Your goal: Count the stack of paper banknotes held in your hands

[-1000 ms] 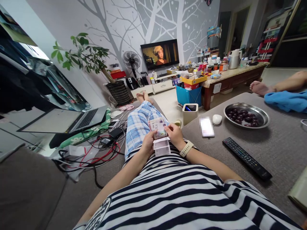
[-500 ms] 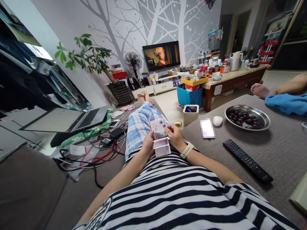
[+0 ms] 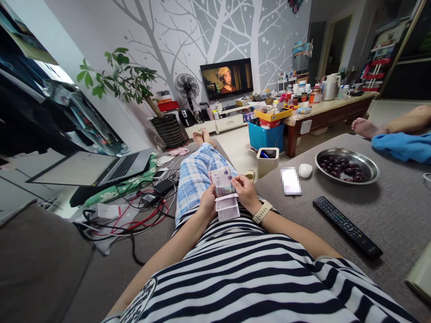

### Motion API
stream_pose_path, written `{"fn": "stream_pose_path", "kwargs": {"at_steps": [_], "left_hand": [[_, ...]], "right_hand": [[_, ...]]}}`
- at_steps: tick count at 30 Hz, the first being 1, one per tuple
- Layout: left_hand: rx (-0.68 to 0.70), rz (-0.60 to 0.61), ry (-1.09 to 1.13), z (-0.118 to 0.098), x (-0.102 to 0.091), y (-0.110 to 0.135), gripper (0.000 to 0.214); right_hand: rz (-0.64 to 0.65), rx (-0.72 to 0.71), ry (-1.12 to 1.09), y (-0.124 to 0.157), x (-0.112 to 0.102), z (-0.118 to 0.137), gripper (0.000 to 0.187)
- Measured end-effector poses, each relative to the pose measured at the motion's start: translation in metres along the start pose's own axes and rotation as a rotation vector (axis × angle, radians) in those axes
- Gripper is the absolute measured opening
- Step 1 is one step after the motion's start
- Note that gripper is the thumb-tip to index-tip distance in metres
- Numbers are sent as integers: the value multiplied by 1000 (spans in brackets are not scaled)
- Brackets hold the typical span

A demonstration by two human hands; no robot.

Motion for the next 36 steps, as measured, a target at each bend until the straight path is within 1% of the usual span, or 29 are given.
{"fn": "stream_pose_path", "kwargs": {"at_steps": [13, 21, 23, 26, 28, 30, 32, 36], "left_hand": [[-2, -6, 3, 2, -2, -3, 29], [5, 13, -6, 1, -2, -1, 27], [8, 9, -9, 1, -2, -1, 28], [-4, -29, -14, 1, -3, -1, 28], [-12, -46, -12, 1, -5, -1, 25], [-12, -37, -10, 2, -5, -1, 20], [-6, -20, -18, 1, -5, -1, 16], [3, -16, -68, 0, -5, 2, 14]], "right_hand": [[4, -10, 23, 1, 0, 2, 42], [1, -12, -10, 0, 0, 3, 41], [3, -12, -11, 0, 0, 4, 43], [12, 9, -41, 1, 1, 3, 49], [28, 36, -75, 1, 2, 1, 53], [34, 52, -85, 0, 3, -2, 54], [7, 50, -51, 0, 1, -4, 53], [-94, 41, 55, -3, -5, -8, 51]]}}
Point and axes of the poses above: each hand's wrist, its own y-axis away from the middle knuckle, its own x-axis out of the palm, z = x × y, the point moved 4 cm from there along -y, towards the middle knuckle, and after that the axes turned 11 degrees about -y, right-handed, at the moved point
